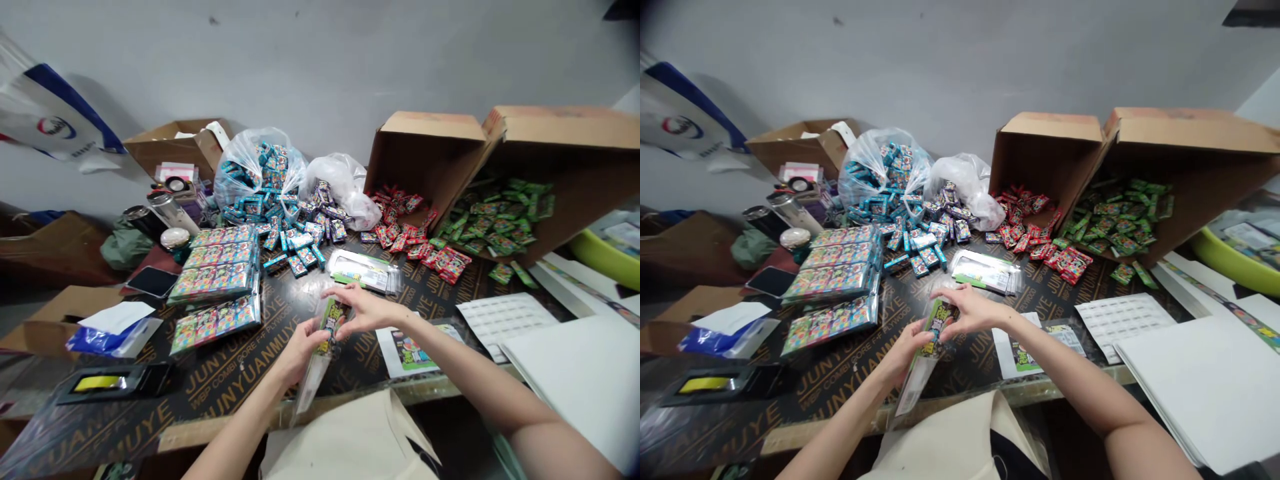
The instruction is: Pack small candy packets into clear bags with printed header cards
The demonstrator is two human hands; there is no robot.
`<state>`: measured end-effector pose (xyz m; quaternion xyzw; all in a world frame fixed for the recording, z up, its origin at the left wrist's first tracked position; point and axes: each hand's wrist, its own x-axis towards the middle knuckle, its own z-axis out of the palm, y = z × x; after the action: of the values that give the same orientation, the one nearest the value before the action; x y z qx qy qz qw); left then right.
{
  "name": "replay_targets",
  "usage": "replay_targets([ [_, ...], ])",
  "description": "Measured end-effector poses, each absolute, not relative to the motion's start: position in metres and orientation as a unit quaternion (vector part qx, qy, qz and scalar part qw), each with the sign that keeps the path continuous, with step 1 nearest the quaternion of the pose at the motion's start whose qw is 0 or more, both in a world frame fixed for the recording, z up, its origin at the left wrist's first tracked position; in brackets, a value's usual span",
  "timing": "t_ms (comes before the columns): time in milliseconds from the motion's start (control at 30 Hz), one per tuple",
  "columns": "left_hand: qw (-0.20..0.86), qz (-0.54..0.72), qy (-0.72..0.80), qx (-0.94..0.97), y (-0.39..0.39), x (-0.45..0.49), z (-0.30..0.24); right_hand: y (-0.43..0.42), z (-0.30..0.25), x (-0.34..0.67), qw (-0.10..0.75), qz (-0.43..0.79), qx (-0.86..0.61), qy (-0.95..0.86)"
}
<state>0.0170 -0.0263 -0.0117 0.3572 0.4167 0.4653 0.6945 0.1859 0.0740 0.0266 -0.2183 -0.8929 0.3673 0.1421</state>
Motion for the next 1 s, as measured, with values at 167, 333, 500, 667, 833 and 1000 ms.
replay_targets([
  [167,0.69,0.497,0.438,0.292,-0.025,0.014,-0.01,0.071,0.007,0.176,0.37,0.452,-0.315,-0.748],
  [333,0.658,0.493,0.459,0.335,-0.023,0.004,-0.013,0.057,-0.01,0.167,0.32,0.649,-0.309,-0.617],
  [500,0.553,0.472,0.541,0.422,-0.022,-0.002,-0.017,0.055,-0.012,0.166,0.325,0.684,-0.335,-0.561],
  [667,0.614,0.54,0.486,0.307,-0.027,0.001,-0.015,0.06,-0.008,0.161,0.35,0.697,-0.34,-0.525],
  [833,0.785,0.523,0.291,0.162,-0.038,0.006,-0.012,0.054,-0.004,0.154,0.415,0.644,-0.365,-0.529],
  [1000,0.795,0.501,0.283,0.191,-0.043,0.007,-0.008,0.054,0.01,0.16,0.514,0.356,-0.408,-0.665],
])
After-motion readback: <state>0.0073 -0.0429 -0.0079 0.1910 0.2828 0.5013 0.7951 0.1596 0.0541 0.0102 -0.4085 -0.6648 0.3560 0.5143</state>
